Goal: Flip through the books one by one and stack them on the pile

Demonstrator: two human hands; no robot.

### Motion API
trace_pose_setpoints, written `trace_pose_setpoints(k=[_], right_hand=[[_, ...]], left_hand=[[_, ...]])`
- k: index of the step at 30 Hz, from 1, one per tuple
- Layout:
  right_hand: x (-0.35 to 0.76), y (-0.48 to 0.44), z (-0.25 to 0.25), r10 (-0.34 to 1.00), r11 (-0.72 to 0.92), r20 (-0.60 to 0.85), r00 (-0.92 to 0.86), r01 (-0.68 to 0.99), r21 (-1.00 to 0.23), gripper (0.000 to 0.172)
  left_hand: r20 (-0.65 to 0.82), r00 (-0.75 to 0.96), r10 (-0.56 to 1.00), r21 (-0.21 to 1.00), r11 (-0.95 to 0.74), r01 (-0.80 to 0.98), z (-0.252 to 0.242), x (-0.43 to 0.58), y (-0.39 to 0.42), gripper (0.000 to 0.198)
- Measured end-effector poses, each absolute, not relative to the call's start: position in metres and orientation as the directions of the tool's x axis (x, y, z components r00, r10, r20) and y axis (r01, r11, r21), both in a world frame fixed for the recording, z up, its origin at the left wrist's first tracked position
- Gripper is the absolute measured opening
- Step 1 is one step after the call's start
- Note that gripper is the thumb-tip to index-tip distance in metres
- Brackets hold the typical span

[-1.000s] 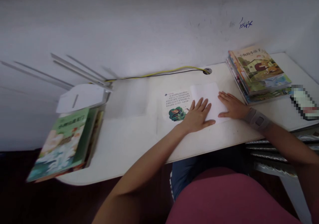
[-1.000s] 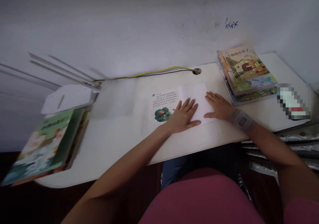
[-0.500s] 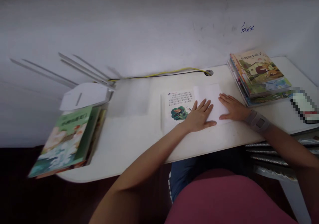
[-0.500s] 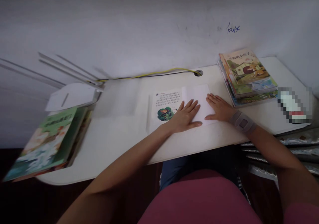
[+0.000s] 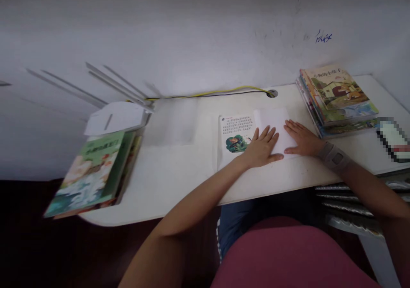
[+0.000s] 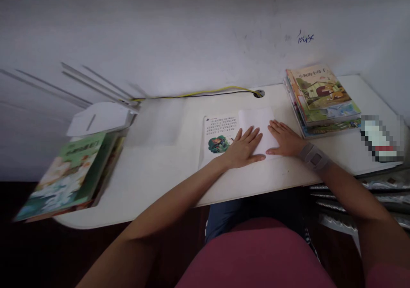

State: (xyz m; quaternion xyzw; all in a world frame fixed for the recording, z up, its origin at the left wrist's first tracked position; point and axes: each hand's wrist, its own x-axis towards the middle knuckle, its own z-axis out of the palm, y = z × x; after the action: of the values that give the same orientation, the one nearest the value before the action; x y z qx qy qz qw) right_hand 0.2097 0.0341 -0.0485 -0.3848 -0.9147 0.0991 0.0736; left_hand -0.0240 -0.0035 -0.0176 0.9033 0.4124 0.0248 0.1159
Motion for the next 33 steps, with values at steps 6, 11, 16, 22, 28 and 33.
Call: trace_pose_setpoints(k=[6, 11, 16, 22, 28, 33], right_hand=[[0.212, 0.037, -0.048, 0.729, 0.671, 0.036, -0.683, 0.704, -0.232, 0.101], [0.212, 0.034, -0.040, 0.741, 0.659, 0.030, -0.671, 0.717, -0.227, 0.092], [0.161, 0.014, -0.020, 0.695, 0.719, 0.118, -0.709, 0.684, -0.122, 0.071], [0.082, 0.002, -0.013, 0.660, 0.743, -0.015, -0.751, 0.656, -0.133, 0.084], [0.081, 0.003, -0.019, 0.680, 0.723, -0.045, -0.732, 0.679, -0.127, 0.085], [0.087, 0.001, -0.023, 0.681, 0.724, -0.020, -0.732, 0.677, -0.131, 0.083]], left_hand=[[0.057, 0.498, 0.865, 0.317, -0.489, 0.813, -0.015, -0.050, -0.010, 0.075], [0.140, 0.148, 0.979, 0.320, -0.186, 0.929, -0.034, -0.119, -0.038, 0.074], [0.129, 0.132, 0.983, 0.338, -0.169, 0.926, -0.056, -0.156, -0.064, 0.079], [0.126, 0.190, 0.974, 0.242, -0.216, 0.946, -0.058, -0.151, -0.068, 0.081], [0.120, 0.181, 0.976, 0.201, -0.202, 0.959, -0.056, -0.152, -0.070, 0.083], [0.118, 0.178, 0.977, 0.214, -0.200, 0.956, -0.059, -0.153, -0.070, 0.089]])
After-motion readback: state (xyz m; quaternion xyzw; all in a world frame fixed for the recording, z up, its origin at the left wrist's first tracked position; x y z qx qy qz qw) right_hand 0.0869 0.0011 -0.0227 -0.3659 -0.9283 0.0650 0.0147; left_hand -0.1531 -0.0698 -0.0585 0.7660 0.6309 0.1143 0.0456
